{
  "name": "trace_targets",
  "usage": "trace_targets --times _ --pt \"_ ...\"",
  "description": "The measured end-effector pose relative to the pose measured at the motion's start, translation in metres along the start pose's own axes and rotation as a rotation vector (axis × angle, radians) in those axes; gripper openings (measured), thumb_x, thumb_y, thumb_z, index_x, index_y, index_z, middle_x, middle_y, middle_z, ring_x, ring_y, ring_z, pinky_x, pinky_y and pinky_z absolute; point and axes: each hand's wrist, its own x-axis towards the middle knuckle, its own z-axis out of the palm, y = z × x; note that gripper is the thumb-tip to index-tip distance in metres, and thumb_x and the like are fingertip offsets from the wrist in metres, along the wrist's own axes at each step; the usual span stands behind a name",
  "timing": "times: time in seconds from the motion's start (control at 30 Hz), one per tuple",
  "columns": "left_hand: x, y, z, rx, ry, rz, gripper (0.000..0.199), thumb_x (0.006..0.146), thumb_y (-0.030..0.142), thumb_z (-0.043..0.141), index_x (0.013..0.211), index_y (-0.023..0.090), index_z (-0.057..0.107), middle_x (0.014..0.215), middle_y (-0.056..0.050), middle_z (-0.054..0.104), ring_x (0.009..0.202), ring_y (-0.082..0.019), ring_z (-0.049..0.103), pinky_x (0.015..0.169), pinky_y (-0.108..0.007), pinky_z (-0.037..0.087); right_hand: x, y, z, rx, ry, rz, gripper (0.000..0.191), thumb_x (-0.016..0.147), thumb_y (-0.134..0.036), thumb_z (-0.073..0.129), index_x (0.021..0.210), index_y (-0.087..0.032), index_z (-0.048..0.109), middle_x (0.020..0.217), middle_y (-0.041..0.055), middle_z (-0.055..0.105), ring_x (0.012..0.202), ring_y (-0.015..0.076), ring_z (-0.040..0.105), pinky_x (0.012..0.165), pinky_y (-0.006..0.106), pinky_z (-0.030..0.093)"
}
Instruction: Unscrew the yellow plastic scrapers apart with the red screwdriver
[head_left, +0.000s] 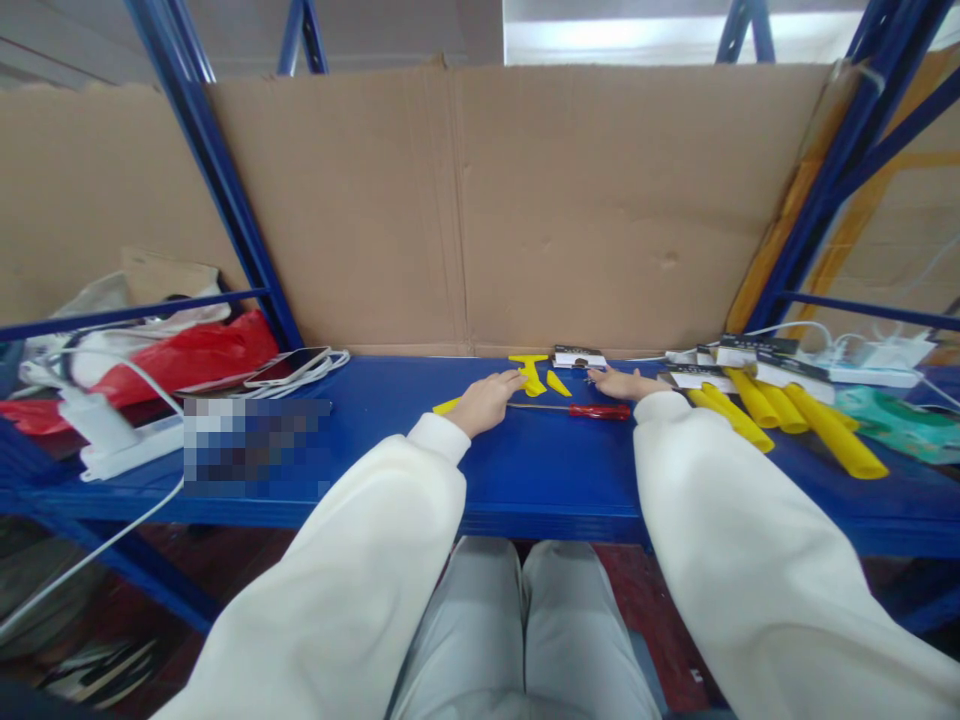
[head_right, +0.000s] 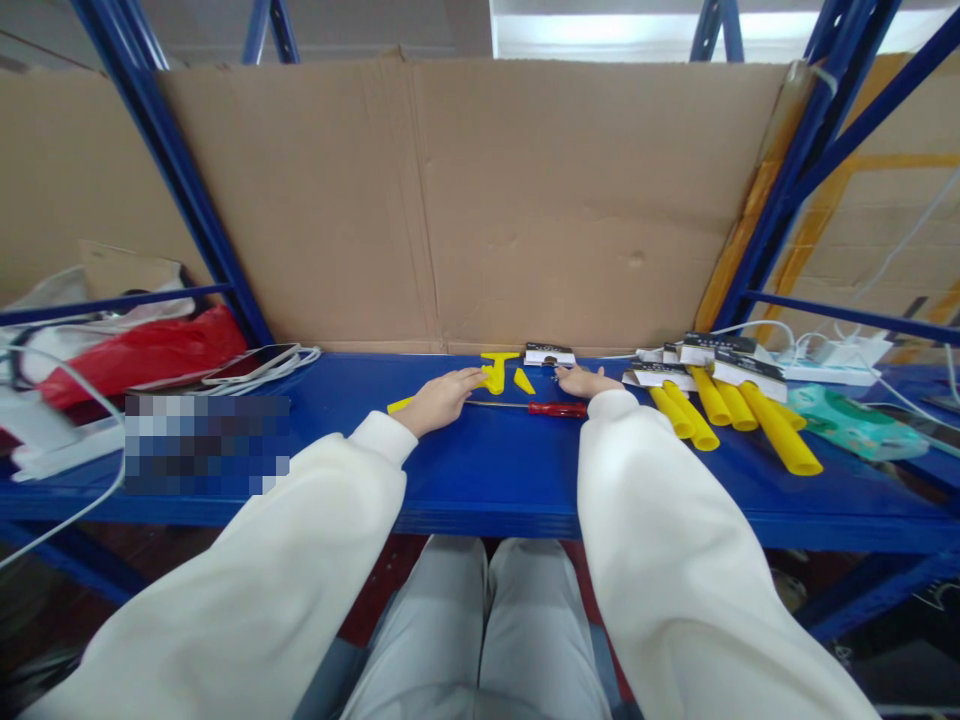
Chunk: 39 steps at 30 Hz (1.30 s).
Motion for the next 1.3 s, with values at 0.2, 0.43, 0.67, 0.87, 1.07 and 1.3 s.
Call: trace_targets --times 0.2,0.43,0.67,0.87,1.07,1.3 --pt "0.0 0.0 0.0 -0.023 0.012 0.008 0.058 0.089 0.0 0.044 0.14 0.023 0.059 0.152 -0.007 0.056 0.13 -0.019 0.06 0.111 -0.034 0.047 -0.008 -0.014 -0.009 -0.008 -0.123 0.078 0.057 0.1 -0.028 0.028 0.152 -0.025 0.051 0.16 0.0081 0.044 0.153 0.0341 0.03 0.12 0.072 0.014" --pt "-0.001 0.004 -0.004 -0.019 -0.025 -0.023 0.057 0.09 0.0 0.042 0.142 0.019 0.058 0.153 -0.01 0.054 0.131 -0.021 0.06 0.111 -0.034 0.047 -0.013 -0.015 -0.013 0.015 -0.145 0.117 0.057 0.1 -0.024 0.028 0.155 -0.019 0.046 0.163 0.0105 0.038 0.155 0.0323 0.025 0.122 0.069 0.009" --pt "0.0 0.001 0.0 -0.025 -0.002 0.003 0.056 0.09 0.001 0.042 0.141 0.02 0.058 0.152 -0.009 0.055 0.132 -0.021 0.059 0.113 -0.035 0.046 -0.004 -0.017 -0.006 0.02 -0.077 0.044 0.056 0.099 -0.022 0.035 0.153 -0.02 0.048 0.161 0.0125 0.041 0.151 0.0368 0.033 0.119 0.073 0.016" --pt "0.0 0.0 0.001 -0.026 0.006 0.009 0.056 0.09 0.001 0.043 0.14 0.021 0.059 0.152 -0.009 0.056 0.131 -0.02 0.06 0.112 -0.035 0.046 -0.011 -0.013 -0.01 0.008 -0.094 0.075 0.053 0.097 -0.022 0.035 0.144 -0.02 0.058 0.157 0.0141 0.047 0.149 0.0358 0.037 0.119 0.069 0.023" --pt "0.0 -0.001 0.002 -0.036 0.023 0.024 0.056 0.09 0.001 0.044 0.139 0.022 0.059 0.151 -0.008 0.057 0.132 -0.02 0.059 0.112 -0.035 0.047 -0.013 -0.003 -0.009 -0.008 -0.06 0.084 0.051 0.096 -0.023 0.035 0.141 -0.023 0.061 0.154 0.0119 0.052 0.146 0.0332 0.043 0.117 0.065 0.031" --pt "0.004 -0.005 0.006 -0.111 0.105 0.017 0.054 0.091 0.005 0.046 0.144 0.016 0.051 0.15 -0.015 0.056 0.137 -0.023 0.055 0.118 -0.041 0.042 -0.012 -0.01 -0.03 0.5 0.299 -0.013 0.036 0.095 -0.018 0.045 0.117 -0.014 0.073 0.12 0.0148 0.076 0.115 0.0249 0.07 0.103 0.037 0.052"
